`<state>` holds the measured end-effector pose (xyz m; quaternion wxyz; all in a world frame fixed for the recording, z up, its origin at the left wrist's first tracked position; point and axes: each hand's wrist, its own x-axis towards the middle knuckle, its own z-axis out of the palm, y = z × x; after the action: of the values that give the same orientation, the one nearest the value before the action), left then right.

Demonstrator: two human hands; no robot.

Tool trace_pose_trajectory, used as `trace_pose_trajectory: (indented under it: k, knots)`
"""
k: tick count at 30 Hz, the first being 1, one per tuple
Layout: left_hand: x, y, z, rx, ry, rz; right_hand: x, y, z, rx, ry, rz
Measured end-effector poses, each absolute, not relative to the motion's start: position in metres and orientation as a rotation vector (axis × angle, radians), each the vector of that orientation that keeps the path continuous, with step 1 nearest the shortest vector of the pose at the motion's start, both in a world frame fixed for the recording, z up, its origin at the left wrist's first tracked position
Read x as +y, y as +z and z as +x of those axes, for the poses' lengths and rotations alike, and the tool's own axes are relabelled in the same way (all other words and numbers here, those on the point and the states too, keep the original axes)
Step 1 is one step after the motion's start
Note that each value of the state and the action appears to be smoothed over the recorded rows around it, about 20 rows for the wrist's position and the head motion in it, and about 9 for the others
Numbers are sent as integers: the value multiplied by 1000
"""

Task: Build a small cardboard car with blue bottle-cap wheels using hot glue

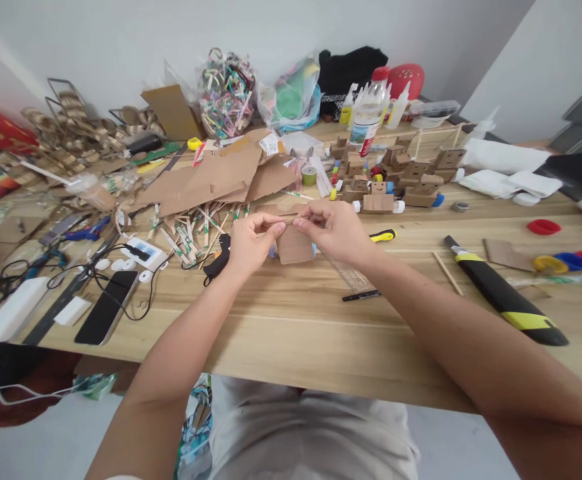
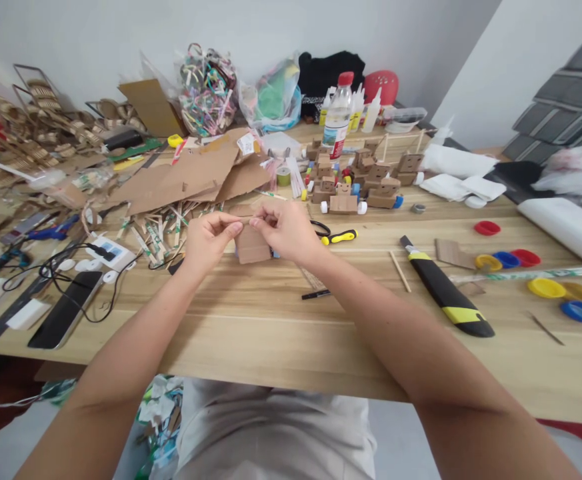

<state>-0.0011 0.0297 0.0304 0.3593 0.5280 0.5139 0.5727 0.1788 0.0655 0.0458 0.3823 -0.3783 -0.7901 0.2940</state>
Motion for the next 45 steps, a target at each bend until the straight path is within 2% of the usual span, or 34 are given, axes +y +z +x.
trace_pose_trajectory:
  k: [4,6,11,15,20,28,37,45]
  knots:
    - [39,24,-5,1285,1436,1276,76,40,184,-2074,921,-998]
    - [43,19,-8,1295,1441,1234,82,38,190,-2122,893,-946]
    - [50,10,-13,1314,1457,1058,85,35,197,-2361,405,-682]
    - [50,10,-10,1292,1409,1049,81,24,188,-2378,174,-722]
    - [48,18,-21,1282,1301,1141,83,9,184,-2243,275,-915]
    - [50,7,-34,1346,937,1553,85,9,182,-2419,330,-1096]
    - [51,-1,-28,1474,887,1842,84,21,191,-2580,295,-1002]
    - [49,5,-24,1518,823,1945,84,34,193,-2600,477,-1051]
